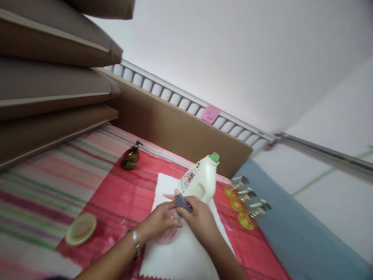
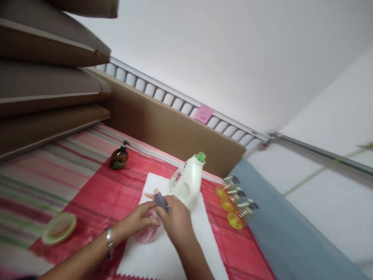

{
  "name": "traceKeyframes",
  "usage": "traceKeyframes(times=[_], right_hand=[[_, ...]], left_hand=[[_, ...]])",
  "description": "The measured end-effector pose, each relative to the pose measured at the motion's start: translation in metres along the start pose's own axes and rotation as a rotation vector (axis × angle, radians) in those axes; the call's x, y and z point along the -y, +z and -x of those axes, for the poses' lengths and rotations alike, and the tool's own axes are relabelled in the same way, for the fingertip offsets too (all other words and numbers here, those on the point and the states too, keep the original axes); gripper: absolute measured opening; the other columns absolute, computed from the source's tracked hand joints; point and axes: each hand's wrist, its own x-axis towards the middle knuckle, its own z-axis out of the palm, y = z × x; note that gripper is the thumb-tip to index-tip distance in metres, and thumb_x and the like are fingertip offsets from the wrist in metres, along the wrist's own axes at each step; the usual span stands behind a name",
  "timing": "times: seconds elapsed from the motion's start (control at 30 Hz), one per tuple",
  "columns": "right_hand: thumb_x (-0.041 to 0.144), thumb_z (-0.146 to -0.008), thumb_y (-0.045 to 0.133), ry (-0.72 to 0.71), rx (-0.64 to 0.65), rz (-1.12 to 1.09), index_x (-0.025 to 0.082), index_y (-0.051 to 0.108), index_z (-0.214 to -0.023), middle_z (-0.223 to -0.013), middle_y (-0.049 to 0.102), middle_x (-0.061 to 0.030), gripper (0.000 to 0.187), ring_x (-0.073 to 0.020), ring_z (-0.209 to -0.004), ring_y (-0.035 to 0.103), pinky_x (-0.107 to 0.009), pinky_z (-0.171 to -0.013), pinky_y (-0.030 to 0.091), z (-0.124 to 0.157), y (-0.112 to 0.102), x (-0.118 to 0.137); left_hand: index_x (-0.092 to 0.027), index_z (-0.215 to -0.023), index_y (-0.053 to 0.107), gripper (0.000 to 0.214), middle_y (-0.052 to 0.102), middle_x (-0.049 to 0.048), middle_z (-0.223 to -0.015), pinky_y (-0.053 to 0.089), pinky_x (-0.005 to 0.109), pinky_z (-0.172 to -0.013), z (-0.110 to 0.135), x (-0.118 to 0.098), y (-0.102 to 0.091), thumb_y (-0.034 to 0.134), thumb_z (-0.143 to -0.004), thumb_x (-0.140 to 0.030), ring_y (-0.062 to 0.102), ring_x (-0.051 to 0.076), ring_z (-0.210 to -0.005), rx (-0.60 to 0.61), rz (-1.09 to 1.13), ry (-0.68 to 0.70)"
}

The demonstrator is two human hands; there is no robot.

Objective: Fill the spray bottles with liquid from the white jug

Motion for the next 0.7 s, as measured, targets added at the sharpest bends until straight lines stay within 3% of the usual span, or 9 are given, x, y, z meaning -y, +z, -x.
traceKeyframes(times=[0.1,0.17,0.3,0.5,0.7], right_hand=[[0.021,-0.070,0.058,0.019,-0.017,-0.015,0.024,0.069,-0.086,-0.088,0.070,-0.0004,0.020,-0.0203,-0.085,0.062,-0.028,-0.074,0.043,0.003,-0.007,-0.004],[0.020,-0.068,0.058,0.059,-0.029,-0.037,0.021,0.068,-0.078,-0.078,0.070,0.0007,0.015,-0.0186,-0.075,0.063,-0.025,-0.064,0.043,0.006,-0.020,-0.013],[0.012,-0.069,0.050,0.093,0.009,-0.111,0.019,0.068,-0.071,-0.074,0.072,0.0035,0.019,-0.0154,-0.074,0.064,-0.021,-0.064,0.044,0.025,-0.070,-0.045],[0.016,-0.072,0.062,0.251,-0.053,0.009,0.017,0.063,-0.063,-0.056,0.061,0.0073,0.009,-0.0126,-0.058,0.057,-0.025,-0.059,0.044,0.057,-0.164,-0.138],[0.031,-0.084,0.061,0.411,-0.072,0.180,0.013,0.060,-0.072,-0.068,0.059,0.0045,0.021,-0.0102,-0.060,0.056,-0.025,-0.057,0.049,0.074,-0.224,-0.238]], left_hand=[[-0.019,-0.127,0.049,0.061,0.058,0.0066,-0.128,0.038,0.039,-0.101,0.007,0.005,-0.005,0.065,-0.067,-0.019,0.051,0.025,-0.117,-0.042,-0.093,-0.035],[-0.021,-0.129,0.046,0.059,0.048,0.0064,-0.139,0.032,0.042,-0.107,0.010,0.011,-0.011,0.062,-0.074,-0.030,0.041,0.025,-0.129,-0.042,-0.170,-0.046],[-0.023,-0.128,0.049,0.053,0.050,0.0063,-0.137,0.034,0.046,-0.107,0.014,0.032,-0.020,0.053,-0.082,-0.047,0.043,0.026,-0.128,-0.090,-0.378,-0.121],[-0.028,-0.113,0.063,0.047,0.063,0.0038,-0.123,0.047,0.045,-0.097,0.023,0.087,-0.004,0.059,-0.075,-0.056,0.054,0.029,-0.118,-0.159,-0.823,0.076],[-0.030,-0.113,0.064,0.048,0.062,0.0022,-0.123,0.053,0.041,-0.090,0.045,0.138,0.003,0.057,-0.075,-0.059,0.057,0.029,-0.114,-0.182,-1.236,0.230]])
